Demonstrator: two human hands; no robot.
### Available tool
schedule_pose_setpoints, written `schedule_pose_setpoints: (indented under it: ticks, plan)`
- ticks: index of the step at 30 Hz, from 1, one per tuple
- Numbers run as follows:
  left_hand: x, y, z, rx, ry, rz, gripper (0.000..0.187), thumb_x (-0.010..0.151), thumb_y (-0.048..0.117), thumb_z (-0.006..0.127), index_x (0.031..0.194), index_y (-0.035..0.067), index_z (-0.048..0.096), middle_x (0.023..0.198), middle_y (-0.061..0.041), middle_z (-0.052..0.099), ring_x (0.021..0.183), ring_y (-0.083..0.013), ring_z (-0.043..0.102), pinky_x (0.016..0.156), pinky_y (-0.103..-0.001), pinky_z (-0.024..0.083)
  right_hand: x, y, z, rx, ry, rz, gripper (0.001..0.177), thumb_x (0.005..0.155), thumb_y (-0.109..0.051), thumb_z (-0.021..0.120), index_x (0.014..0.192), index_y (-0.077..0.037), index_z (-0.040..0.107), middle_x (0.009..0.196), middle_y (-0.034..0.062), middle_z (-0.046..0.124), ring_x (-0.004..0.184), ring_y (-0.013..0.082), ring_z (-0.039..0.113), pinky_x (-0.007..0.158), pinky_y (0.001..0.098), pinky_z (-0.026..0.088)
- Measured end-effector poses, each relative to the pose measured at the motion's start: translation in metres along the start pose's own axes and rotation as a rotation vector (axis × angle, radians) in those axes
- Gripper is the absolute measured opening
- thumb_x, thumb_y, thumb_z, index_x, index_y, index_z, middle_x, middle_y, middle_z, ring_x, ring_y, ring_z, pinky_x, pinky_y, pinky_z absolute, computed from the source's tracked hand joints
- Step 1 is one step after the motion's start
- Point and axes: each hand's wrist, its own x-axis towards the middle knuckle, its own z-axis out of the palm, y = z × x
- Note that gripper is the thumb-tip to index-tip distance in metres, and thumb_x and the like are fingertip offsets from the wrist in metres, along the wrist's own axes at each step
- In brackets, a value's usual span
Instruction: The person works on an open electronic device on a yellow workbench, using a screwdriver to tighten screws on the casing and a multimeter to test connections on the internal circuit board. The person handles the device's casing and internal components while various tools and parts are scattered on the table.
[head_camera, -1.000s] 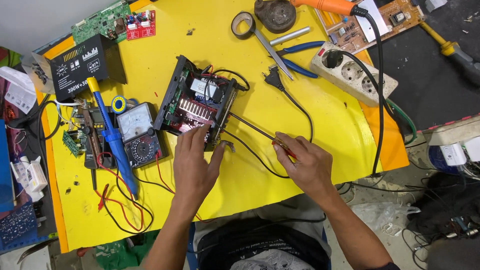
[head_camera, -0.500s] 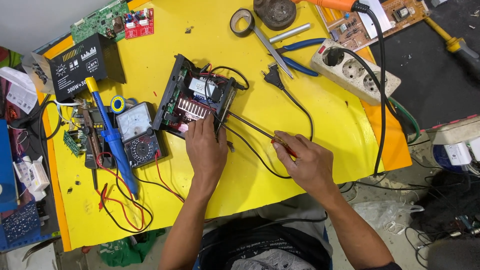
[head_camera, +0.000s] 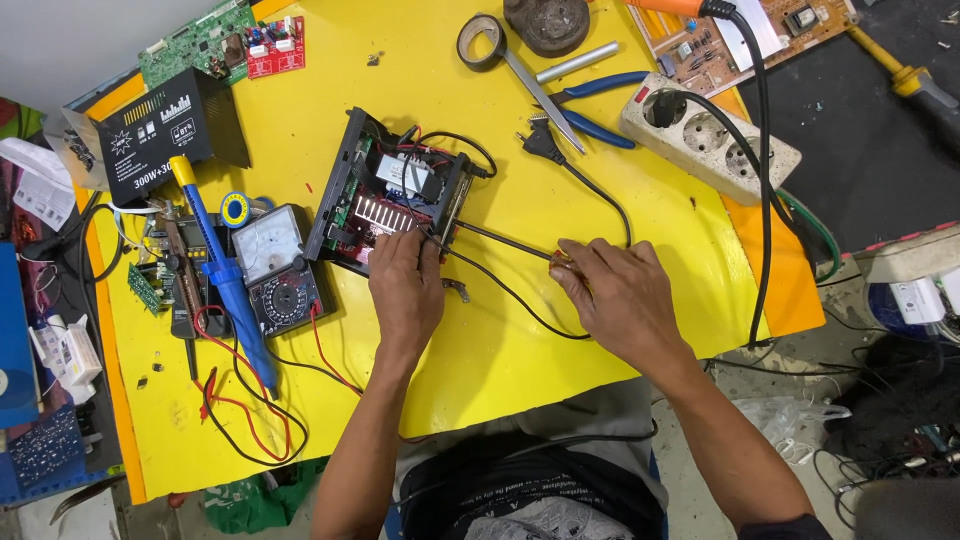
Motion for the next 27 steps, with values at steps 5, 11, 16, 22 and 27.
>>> schedule_pose_setpoints:
  ticks: [5, 11, 16, 22, 27]
  plan:
    - [0.000, -0.007, 0.005, -0.064, 0.002, 0.042, 0.015, 0.096, 0.000, 0.063, 0.103, -0.002, 0.076, 0.091, -0.017, 0.071, 0.088, -0.0292, 0.060, 0.078, -0.037, 0.051, -0.005, 0.003, 0.022, -0.135, 0.225, -0.085, 0.022, 0.103, -0.030, 0.067, 0.116, -0.013, 0.073, 0.085, 0.0038, 0.065, 0.080, 0.0215, 0.068, 0.079, 0.0369, 0.043]
    - [0.002, -0.006, 0.000, -0.102, -0.017, 0.048, 0.015, 0.097, 0.000, 0.062, 0.102, -0.002, 0.076, 0.089, -0.018, 0.070, 0.086, -0.0289, 0.061, 0.076, -0.037, 0.052, -0.006, 0.002, 0.020, -0.304, 0.229, -0.136, 0.026, 0.106, -0.035, 0.061, 0.116, -0.014, 0.072, 0.090, 0.0063, 0.062, 0.085, 0.0232, 0.065, 0.085, 0.0419, 0.046]
    - [0.001, -0.004, -0.002, -0.113, -0.035, 0.025, 0.018, 0.098, 0.001, 0.061, 0.106, -0.001, 0.077, 0.092, -0.017, 0.070, 0.090, -0.0275, 0.060, 0.080, -0.036, 0.052, -0.007, 0.003, 0.029, -0.334, 0.188, -0.139, 0.026, 0.107, -0.033, 0.060, 0.106, -0.008, 0.068, 0.084, 0.0059, 0.053, 0.078, 0.0252, 0.061, 0.077, 0.0400, 0.048]
    - [-0.001, -0.009, 0.002, -0.096, -0.015, 0.086, 0.018, 0.098, 0.004, 0.061, 0.108, -0.001, 0.076, 0.096, -0.017, 0.070, 0.092, -0.0289, 0.059, 0.081, -0.037, 0.052, -0.005, 0.008, 0.038, -0.398, 0.165, -0.163, 0.024, 0.107, -0.031, 0.058, 0.100, -0.008, 0.057, 0.088, 0.0040, 0.044, 0.073, 0.0231, 0.059, 0.073, 0.0382, 0.054]
    - [0.000, -0.010, 0.003, -0.073, -0.028, 0.047, 0.019, 0.099, 0.006, 0.063, 0.111, 0.002, 0.076, 0.100, -0.015, 0.072, 0.095, -0.0242, 0.060, 0.084, -0.032, 0.052, 0.000, 0.000, 0.025, -0.151, -0.125, -0.023, 0.029, 0.109, -0.028, 0.053, 0.113, 0.001, 0.057, 0.095, 0.0126, 0.047, 0.069, 0.0325, 0.061, 0.063, 0.0457, 0.055]
